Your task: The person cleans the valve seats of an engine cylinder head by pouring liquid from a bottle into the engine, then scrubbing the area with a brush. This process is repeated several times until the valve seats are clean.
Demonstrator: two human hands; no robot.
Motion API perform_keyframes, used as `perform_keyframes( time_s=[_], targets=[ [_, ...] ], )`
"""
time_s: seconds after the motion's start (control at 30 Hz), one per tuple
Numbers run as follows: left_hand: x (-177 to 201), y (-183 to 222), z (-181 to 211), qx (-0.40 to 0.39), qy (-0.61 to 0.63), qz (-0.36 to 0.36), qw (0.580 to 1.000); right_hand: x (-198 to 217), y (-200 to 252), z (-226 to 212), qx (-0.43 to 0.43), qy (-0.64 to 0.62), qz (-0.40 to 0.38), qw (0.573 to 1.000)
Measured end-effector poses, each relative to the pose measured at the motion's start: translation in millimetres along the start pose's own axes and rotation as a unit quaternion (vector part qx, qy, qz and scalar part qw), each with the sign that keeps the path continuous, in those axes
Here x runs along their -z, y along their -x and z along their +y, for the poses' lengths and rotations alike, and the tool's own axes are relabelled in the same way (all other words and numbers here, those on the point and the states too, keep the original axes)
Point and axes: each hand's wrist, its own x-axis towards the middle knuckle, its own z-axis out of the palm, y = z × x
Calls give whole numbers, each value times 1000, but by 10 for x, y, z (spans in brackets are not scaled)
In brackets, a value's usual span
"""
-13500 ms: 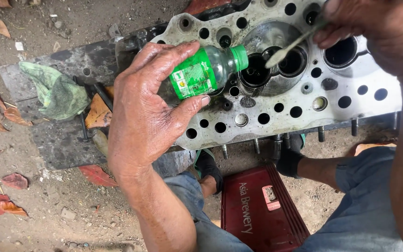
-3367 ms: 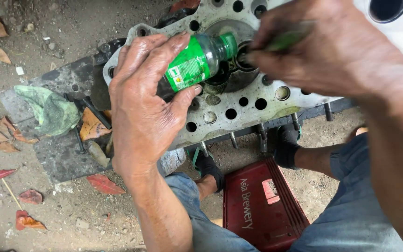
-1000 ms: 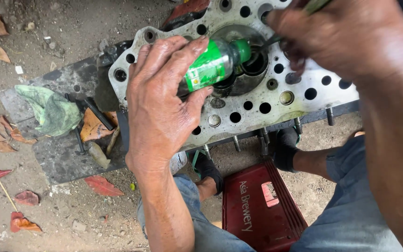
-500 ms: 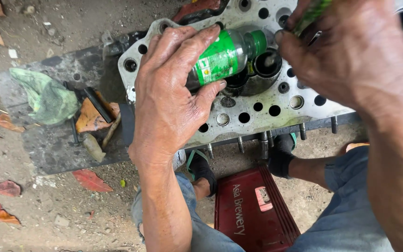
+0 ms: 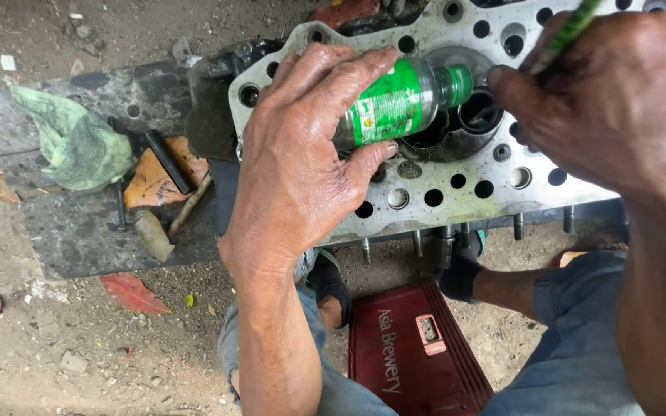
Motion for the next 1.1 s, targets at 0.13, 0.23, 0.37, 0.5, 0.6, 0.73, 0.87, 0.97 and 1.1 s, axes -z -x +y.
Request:
perform_keyframes(
  time_s=[0.13,0.23,0.37,0.5,0.6,0.73,0.87,0.97,1.1],
  targets=[
    [-26,-42,36,8,20,-12,1000,-168,-94,-91,-78,-40,-89,992],
    [5,-42,23,-11,53,-19,998,3,41,128,58,-122,35,990],
    [-24,-73,43,-4,56,-21,998,-95,-15,46,-82,-180,3,980],
    [8,-65,74,15,84,-25,996,38,56,-36,2,-134,37,990],
    [17,-99,93,-1,90,-29,996,-109,4,-29,-19,-130,43,990],
    [-10,-89,94,20,85,-29,996,-111,32,65,31,-93,96,991],
    [1,-118,117,-2,70,-34,997,-93,53,27,18,-169,123,978],
    [-6,-136,102,8,49,-28,998,-119,10,9,-27,-143,80,986],
    [8,-89,92,9,31,-25,999,-204,-10,69,23,-135,172,975]
  ],
)
